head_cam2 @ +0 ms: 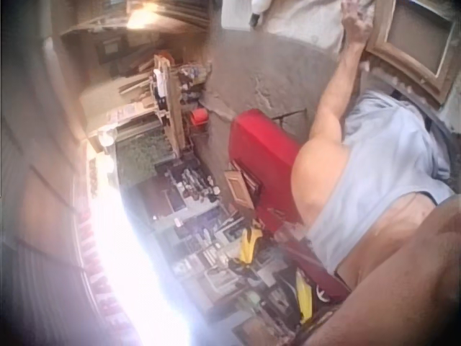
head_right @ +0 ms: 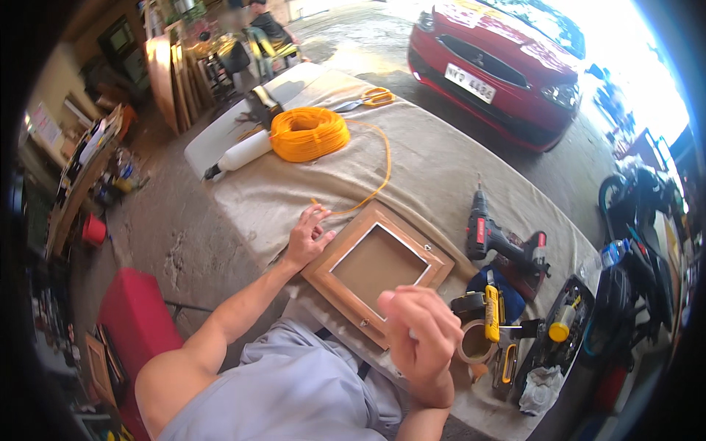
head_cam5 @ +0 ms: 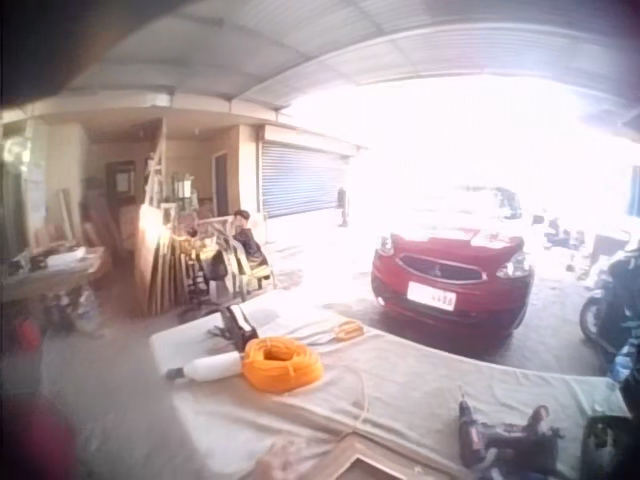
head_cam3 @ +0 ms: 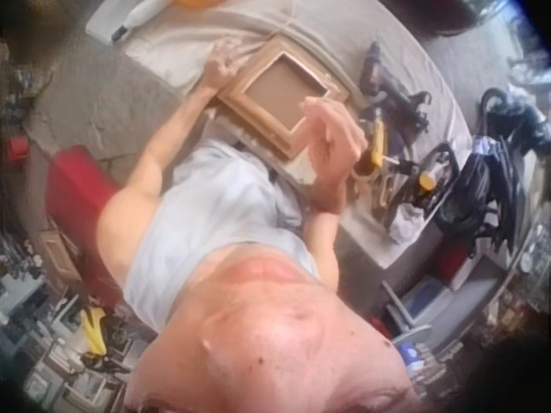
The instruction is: The person assembles a wooden picture frame by attaching metal hanging hardware to the back. They use a cordless drill to drive screws into the frame and then thread a yellow cord through the installed hardware.
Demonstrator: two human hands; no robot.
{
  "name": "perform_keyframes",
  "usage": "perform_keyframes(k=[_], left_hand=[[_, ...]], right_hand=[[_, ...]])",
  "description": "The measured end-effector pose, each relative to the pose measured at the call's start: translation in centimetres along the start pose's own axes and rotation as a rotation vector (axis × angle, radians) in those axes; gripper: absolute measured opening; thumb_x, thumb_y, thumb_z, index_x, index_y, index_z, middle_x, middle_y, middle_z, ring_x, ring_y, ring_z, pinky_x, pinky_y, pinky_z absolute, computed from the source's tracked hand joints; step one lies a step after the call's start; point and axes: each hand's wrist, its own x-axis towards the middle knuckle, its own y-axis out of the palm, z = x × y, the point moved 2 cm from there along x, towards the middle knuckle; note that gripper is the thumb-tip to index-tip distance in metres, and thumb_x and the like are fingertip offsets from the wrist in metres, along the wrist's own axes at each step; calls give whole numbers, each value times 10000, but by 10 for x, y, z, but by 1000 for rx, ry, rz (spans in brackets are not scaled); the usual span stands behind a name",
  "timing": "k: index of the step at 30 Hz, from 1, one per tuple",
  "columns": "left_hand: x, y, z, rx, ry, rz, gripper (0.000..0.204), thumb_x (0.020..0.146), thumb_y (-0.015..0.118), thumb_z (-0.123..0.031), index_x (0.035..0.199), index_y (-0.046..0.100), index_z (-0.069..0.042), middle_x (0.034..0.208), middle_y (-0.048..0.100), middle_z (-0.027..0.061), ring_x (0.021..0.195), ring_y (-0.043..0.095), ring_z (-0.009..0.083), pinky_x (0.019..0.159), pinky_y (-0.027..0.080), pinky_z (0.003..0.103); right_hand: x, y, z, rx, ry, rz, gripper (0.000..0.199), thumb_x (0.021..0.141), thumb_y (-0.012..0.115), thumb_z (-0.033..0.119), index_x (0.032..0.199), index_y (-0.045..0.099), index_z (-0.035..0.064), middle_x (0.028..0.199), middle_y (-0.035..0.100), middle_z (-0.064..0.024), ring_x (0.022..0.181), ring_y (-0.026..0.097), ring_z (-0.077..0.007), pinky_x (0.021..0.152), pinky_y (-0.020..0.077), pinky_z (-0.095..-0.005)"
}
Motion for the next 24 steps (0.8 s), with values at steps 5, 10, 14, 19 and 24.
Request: perform_keyframes(k=[5,10,14,19,24], left_hand=[[-31,-17,3,19,69,-46,504,828,781,-204,1299,640,-94,1404,545,175,1034,639,250,911,533,361],[-57,-33,7,-25,21,14,479,855,760,-243,1286,642,-73,1427,543,176,1339,509,351,1090,439,421],[-67,-43,-3,11,13,71,412,866,747,-239,1237,667,-77,1362,592,166,1272,563,345,1058,466,412],[-40,-72,-18,58,166,-93,325,848,749,-199,1134,693,-57,1198,663,146,1112,628,336,958,503,411],[-13,-76,4,157,268,-29,340,835,751,-175,1141,682,-42,1180,657,177,1085,622,351,953,486,431]], right_hand=[[-44,21,-19,-119,106,195,169,830,612,-86,951,705,-12,713,614,-138,663,639,-276,597,480,-327],[-137,40,-28,-98,411,148,83,935,637,42,950,703,-6,695,625,-68,617,572,-132,600,456,-273],[-183,26,-26,-232,573,-18,129,942,675,102,883,693,-11,662,628,-50,597,530,-80,579,438,-257],[-206,-12,-34,-450,596,-267,168,903,728,116,794,657,9,595,583,-49,531,518,-108,532,416,-280],[-219,-33,-47,-729,416,-217,184,872,757,115,760,627,48,581,541,-41,495,508,-204,484,378,-334]])
